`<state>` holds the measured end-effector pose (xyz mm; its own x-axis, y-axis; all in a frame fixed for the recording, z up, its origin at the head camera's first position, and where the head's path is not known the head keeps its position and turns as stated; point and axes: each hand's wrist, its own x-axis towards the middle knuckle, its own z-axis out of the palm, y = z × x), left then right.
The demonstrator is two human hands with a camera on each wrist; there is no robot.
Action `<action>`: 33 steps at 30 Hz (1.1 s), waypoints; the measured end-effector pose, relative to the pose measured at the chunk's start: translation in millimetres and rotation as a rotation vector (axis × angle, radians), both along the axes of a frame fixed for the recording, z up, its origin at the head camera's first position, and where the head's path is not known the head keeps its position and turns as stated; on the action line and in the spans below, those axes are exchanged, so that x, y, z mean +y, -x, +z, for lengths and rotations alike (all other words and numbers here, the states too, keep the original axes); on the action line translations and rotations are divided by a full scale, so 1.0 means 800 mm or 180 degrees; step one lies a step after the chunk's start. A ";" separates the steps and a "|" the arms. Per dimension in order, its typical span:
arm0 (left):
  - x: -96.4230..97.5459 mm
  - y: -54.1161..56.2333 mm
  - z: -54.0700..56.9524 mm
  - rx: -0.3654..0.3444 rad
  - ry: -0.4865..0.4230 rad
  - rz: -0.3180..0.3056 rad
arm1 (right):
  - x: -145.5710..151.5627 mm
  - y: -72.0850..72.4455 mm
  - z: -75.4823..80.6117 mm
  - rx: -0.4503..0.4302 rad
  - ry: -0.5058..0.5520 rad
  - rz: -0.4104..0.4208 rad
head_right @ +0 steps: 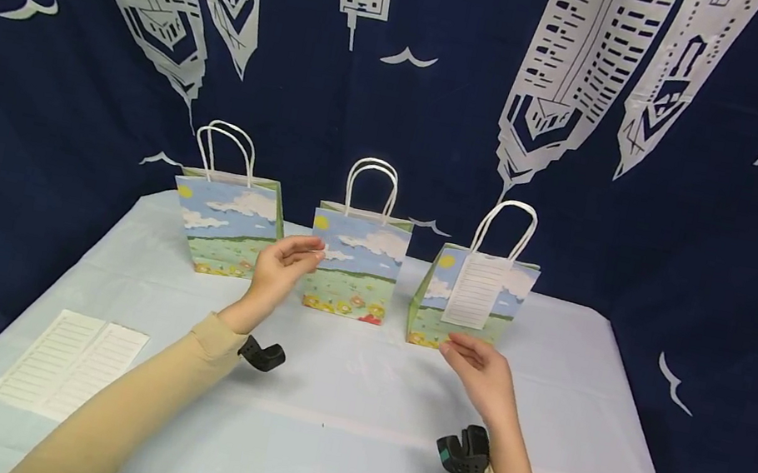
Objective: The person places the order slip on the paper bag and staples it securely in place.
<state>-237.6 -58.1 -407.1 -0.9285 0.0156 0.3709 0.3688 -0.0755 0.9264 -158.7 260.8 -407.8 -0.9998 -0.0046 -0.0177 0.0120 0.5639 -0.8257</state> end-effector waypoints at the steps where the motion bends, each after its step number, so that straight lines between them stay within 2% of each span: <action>1: -0.003 0.003 -0.007 0.0002 -0.0019 0.0070 | -0.001 0.000 -0.002 0.0021 0.0043 -0.0002; 6: -0.008 0.012 -0.026 0.0002 0.0111 0.0523 | -0.005 0.001 -0.015 0.0104 0.0180 0.0001; 9: -0.009 0.018 -0.033 -0.0042 0.0165 0.0635 | -0.008 0.001 -0.020 0.0164 0.0212 0.0028; 16: -0.009 0.031 -0.040 -0.0188 0.0221 0.0578 | -0.016 0.001 -0.033 0.0202 0.0409 0.0151; 25: -0.009 0.036 -0.048 -0.0290 0.0397 0.0641 | -0.027 -0.001 -0.047 0.0159 0.0560 0.0161; 29: -0.011 0.038 -0.054 -0.0297 0.0385 0.0617 | -0.034 -0.002 -0.051 0.0171 0.0667 0.0191; 30: -0.011 0.039 -0.054 -0.0324 0.0354 0.0585 | -0.036 -0.002 -0.051 0.0182 0.0699 0.0194; 33: -0.012 0.029 -0.040 -0.0443 0.0243 0.0442 | -0.040 -0.003 -0.053 0.0217 0.0795 0.0210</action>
